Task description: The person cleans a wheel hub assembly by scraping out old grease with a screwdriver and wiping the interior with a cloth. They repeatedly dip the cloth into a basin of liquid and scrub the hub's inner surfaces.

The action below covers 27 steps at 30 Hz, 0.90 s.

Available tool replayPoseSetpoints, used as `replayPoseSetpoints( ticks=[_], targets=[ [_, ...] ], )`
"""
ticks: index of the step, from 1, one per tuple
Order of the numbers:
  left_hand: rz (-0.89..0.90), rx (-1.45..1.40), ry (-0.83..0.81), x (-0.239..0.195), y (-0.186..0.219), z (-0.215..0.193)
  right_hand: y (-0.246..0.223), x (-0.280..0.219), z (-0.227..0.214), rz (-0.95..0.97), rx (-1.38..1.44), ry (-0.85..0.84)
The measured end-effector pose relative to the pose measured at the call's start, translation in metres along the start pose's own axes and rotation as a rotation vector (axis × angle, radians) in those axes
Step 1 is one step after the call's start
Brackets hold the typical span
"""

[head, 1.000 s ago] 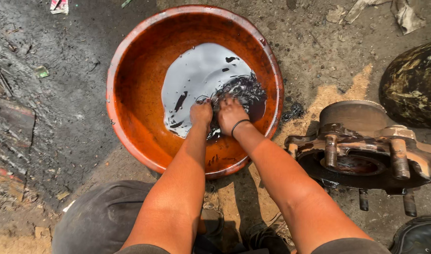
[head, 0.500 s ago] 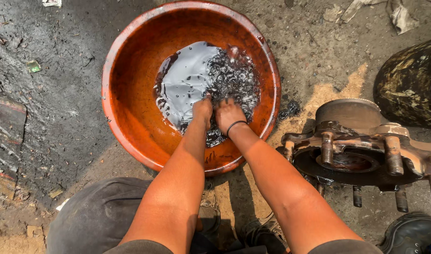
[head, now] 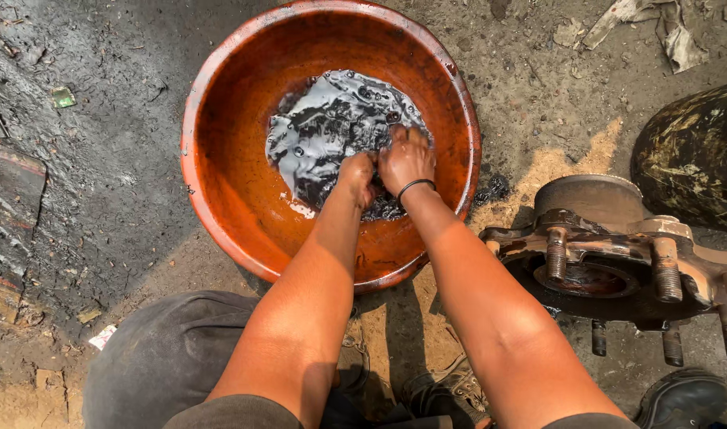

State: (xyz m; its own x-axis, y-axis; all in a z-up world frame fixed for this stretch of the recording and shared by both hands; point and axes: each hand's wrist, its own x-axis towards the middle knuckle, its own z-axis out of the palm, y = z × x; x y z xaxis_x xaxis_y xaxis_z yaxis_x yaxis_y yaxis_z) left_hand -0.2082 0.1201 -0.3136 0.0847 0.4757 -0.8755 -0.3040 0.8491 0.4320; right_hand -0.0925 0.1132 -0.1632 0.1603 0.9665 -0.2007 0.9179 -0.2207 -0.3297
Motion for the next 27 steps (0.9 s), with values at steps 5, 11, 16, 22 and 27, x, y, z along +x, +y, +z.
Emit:
replayPoseSetpoints(
  ticks=[5, 11, 16, 22, 27],
  targets=[
    [0.123, 0.464, 0.579, -0.013, 0.010, -0.007, 0.004, -0.033, 0.014, -0.100, -0.280, -0.130],
    [-0.062, 0.111, 0.309, -0.029, 0.015, -0.015, -0.006, -0.055, 0.092, -0.025, 0.119, -0.348],
    [-0.175, -0.105, -0.033, -0.045, 0.046, -0.006, 0.025, -0.021, 0.079, 0.446, 1.691, -0.078],
    [-0.123, -0.485, -0.355, -0.107, 0.063, 0.063, -0.012, -0.010, -0.025, 0.174, 1.634, 0.091],
    [-0.126, -0.469, -0.441, -0.174, 0.093, 0.083, -0.013, -0.021, -0.057, 0.038, 0.686, 0.434]
  ],
)
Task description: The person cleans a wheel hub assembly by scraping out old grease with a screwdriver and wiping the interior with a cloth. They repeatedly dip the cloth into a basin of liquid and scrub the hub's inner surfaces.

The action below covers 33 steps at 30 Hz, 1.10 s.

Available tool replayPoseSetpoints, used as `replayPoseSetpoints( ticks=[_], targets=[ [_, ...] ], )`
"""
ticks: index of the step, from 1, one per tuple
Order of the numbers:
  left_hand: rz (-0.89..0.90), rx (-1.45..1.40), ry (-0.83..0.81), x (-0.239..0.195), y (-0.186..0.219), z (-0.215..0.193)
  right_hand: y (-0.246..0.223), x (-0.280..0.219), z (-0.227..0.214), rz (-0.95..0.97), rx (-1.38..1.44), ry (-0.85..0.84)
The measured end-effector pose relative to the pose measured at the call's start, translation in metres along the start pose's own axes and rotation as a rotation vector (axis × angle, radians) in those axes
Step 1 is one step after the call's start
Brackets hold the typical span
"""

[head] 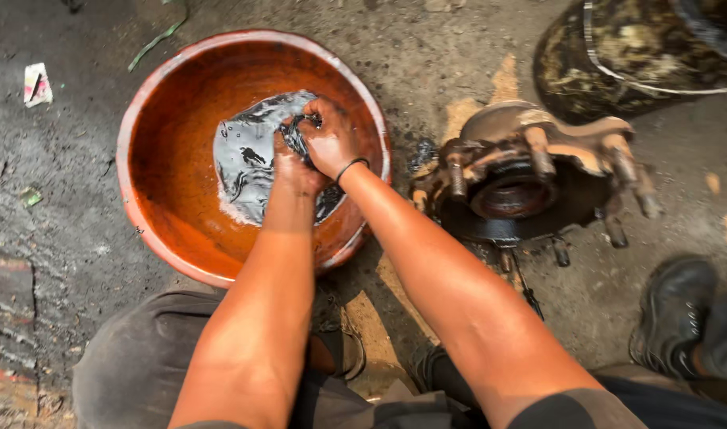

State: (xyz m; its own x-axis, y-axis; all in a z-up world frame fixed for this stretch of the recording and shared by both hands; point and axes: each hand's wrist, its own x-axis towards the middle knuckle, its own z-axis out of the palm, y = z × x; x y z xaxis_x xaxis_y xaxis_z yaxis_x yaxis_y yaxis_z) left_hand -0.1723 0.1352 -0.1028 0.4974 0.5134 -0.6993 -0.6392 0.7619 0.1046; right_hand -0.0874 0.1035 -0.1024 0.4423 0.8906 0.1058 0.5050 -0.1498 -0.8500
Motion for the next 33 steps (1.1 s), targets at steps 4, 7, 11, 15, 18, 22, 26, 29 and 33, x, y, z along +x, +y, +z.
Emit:
replayPoseSetpoints(
  ticks=[4, 7, 11, 15, 18, 22, 26, 29, 33],
  targets=[
    [0.068, 0.300, 0.214, -0.042, 0.018, 0.013, 0.000, -0.010, 0.009, -0.092, 0.074, -0.072],
    [0.394, 0.355, 0.138, -0.050, 0.043, 0.029, -0.030, -0.018, 0.027, 0.218, 0.664, -0.137],
    [0.552, 0.422, 0.148, -0.060, 0.072, 0.053, -0.085, -0.023, 0.016, 0.561, 1.219, -0.179],
    [0.597, 0.538, 0.009, -0.084, 0.078, 0.093, -0.127, 0.005, -0.020, 0.191, 0.993, -0.170],
    [0.613, 0.805, 0.192, -0.104, 0.075, 0.128, -0.140, 0.025, -0.043, 0.121, 0.966, -0.251],
    [0.547, 0.731, 0.082, -0.126, 0.068, 0.147, -0.157, 0.036, -0.050, 0.146, 0.856, -0.208],
    [0.565, 0.556, 0.014, -0.139, 0.063, 0.139, -0.167, 0.039, -0.056, 0.069, 0.902, -0.105],
    [0.435, 0.274, -0.113, -0.131, 0.054, 0.141, -0.161, 0.042, -0.059, 0.023, 1.226, -0.106],
    [0.327, 0.279, -0.209, -0.113, 0.053, 0.141, -0.144, 0.049, -0.054, 0.088, 0.990, -0.058]
  ],
)
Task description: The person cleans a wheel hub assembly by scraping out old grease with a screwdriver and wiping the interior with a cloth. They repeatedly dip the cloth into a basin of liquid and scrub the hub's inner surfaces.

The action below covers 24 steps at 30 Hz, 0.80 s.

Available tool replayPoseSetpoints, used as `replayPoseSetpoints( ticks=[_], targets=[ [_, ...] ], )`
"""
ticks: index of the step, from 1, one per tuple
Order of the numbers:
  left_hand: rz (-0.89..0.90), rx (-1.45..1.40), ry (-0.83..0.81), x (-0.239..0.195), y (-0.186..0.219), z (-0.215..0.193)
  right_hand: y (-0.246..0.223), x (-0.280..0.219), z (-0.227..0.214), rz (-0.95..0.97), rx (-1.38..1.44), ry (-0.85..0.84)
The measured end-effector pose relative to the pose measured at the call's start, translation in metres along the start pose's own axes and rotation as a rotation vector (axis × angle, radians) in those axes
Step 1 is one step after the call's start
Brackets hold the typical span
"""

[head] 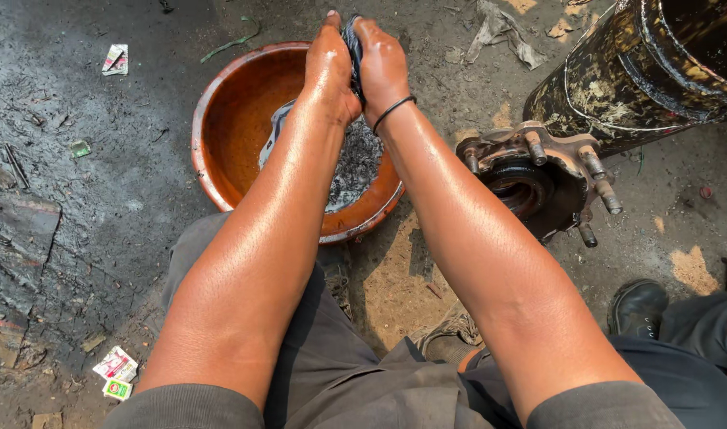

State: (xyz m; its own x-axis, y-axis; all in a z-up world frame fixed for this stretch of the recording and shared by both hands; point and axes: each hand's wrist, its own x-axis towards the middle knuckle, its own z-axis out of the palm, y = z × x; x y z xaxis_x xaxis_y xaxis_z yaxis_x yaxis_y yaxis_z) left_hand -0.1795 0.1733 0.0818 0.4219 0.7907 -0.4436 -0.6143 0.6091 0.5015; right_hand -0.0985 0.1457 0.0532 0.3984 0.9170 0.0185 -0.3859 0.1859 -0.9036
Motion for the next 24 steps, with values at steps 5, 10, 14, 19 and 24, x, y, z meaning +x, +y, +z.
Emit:
replayPoseSetpoints(
  ticks=[5, 10, 14, 19, 24],
  targets=[
    [0.092, 0.140, 0.044, 0.019, -0.002, -0.008, 0.005, -0.006, -0.010, 0.056, -0.136, -0.177],
    [0.159, 0.168, 0.139, 0.035, -0.001, -0.015, -0.009, -0.037, -0.011, 0.188, -0.117, -0.266],
    [0.164, 0.190, 0.270, 0.045, -0.007, -0.012, -0.026, -0.047, -0.010, 0.168, -0.183, -0.145],
    [0.294, 0.706, 0.392, 0.046, -0.007, -0.004, -0.035, -0.047, -0.005, 0.194, -0.086, -0.205],
    [0.384, 1.101, 0.429, 0.025, 0.009, -0.004, -0.030, -0.039, -0.004, 0.202, -0.105, -0.219]
  ],
)
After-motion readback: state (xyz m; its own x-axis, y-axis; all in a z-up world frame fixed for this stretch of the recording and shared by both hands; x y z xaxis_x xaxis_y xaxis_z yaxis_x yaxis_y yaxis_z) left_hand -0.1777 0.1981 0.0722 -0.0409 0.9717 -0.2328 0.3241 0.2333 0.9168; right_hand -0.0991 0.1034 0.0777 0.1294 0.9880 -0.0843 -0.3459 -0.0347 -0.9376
